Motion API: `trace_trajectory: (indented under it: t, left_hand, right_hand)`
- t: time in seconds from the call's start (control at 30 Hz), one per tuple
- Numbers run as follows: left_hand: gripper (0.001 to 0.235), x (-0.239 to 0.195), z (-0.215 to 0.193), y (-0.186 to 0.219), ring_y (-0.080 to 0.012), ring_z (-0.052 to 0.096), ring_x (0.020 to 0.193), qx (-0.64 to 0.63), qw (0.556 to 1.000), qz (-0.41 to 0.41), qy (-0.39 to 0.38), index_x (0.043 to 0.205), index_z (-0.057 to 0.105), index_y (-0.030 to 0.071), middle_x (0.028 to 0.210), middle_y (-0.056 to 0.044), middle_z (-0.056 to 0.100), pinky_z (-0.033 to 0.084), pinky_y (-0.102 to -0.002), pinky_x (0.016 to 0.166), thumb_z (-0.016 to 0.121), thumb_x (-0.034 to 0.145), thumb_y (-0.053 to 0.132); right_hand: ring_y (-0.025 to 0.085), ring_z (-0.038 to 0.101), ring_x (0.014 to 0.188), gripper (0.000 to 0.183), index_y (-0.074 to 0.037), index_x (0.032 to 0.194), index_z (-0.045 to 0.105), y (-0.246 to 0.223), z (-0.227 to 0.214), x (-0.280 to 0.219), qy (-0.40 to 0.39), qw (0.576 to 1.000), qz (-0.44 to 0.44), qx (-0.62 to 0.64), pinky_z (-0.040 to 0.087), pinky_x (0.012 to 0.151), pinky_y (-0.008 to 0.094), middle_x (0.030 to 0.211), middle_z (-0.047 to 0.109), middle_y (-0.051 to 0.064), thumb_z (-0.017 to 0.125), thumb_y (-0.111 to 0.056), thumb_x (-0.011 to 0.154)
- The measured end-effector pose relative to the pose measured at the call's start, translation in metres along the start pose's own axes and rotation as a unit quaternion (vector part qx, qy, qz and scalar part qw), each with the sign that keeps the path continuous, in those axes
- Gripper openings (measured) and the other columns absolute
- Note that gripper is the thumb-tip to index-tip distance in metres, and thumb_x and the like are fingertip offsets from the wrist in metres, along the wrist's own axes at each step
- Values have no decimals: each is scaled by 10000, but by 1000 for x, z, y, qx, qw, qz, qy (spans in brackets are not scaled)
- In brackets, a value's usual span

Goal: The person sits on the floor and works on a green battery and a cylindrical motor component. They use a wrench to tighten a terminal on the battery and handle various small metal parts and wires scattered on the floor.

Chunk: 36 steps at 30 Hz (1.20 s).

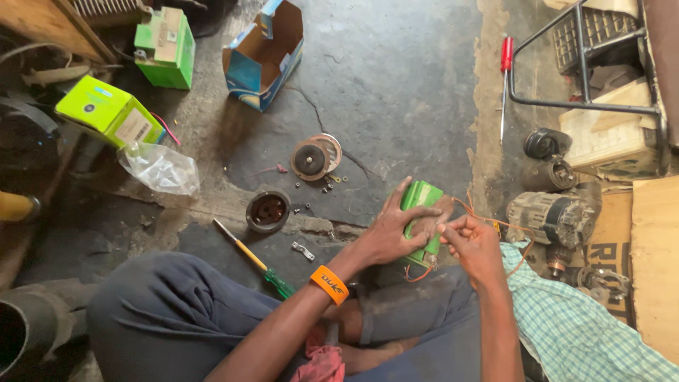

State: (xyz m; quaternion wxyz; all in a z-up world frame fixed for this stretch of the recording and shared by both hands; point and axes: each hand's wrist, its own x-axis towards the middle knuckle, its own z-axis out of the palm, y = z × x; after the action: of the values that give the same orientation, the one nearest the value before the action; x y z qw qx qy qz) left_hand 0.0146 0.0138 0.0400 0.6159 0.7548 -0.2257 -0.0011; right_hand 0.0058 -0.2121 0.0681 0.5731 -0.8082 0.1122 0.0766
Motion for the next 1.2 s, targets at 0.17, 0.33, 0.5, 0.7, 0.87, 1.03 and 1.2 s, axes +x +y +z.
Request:
trace_trajectory:
  t: [0.17, 0.33, 0.5, 0.7, 0.87, 1.03, 1.2]
  left_hand:
    - [539, -5, 10, -7, -513, 159, 1570, 9, 1000, 2, 4, 1343, 673, 273, 1641, -362, 215, 269, -544, 1244, 732, 808, 302]
    - [549, -1, 9, -8, -498, 171, 1580, -1, 1000, 11, 4, 1351, 673, 261, 1630, -360, 273, 268, -546, 1249, 721, 804, 293]
    - [547, 5, 2, -5, -490, 193, 1584, 3, 1000, 14, -7, 1345, 680, 259, 1617, -357, 316, 270, -553, 1256, 722, 802, 318]
    - [574, 8, -2, -4, -501, 187, 1570, 9, 1000, 19, -20, 1349, 677, 267, 1621, -364, 298, 282, -550, 1239, 725, 781, 334]
    - [621, 1, 2, -5, -500, 191, 1573, 16, 999, 6, -27, 1390, 656, 289, 1617, -357, 319, 283, -552, 1240, 712, 773, 332]
    - [594, 6, -3, -5, -495, 193, 1564, 12, 1000, 11, -26, 1357, 676, 295, 1617, -367, 293, 285, -548, 1235, 728, 767, 340]
    - [583, 2, 1, -7, -487, 191, 1571, 2, 1000, 7, -27, 1354, 677, 288, 1625, -365, 285, 284, -546, 1236, 729, 776, 341]
  right_hand:
    - [61, 534, 613, 125, -34, 907, 674, 7, -7, -2, -17, 999, -21, 40, 384, 546, 211, 769, 688, 32, 764, -120, 901]
    - [59, 569, 641, 118, -36, 905, 686, 4, -6, 3, -17, 999, -28, 28, 420, 570, 207, 766, 688, 28, 776, -111, 885]
    - [63, 592, 659, 132, -26, 890, 684, 2, -5, 7, -19, 999, -28, 9, 423, 560, 214, 767, 677, 25, 780, -115, 875]
    - [73, 563, 622, 111, -24, 902, 693, -1, -12, 11, -28, 999, -27, 23, 414, 545, 220, 759, 696, 41, 759, -112, 889]
    - [67, 586, 678, 104, -1, 927, 690, -8, -7, 2, 57, 992, -91, -71, 464, 606, 218, 799, 701, 40, 742, -90, 935]
    - [76, 654, 804, 93, 24, 997, 673, -17, 11, -20, 48, 990, -133, -20, 525, 704, 218, 892, 708, 40, 722, -6, 923]
    - [70, 664, 872, 197, -4, 1075, 681, -10, 12, -31, 26, 993, -104, 53, 524, 728, 209, 970, 716, 11, 712, 4, 880]
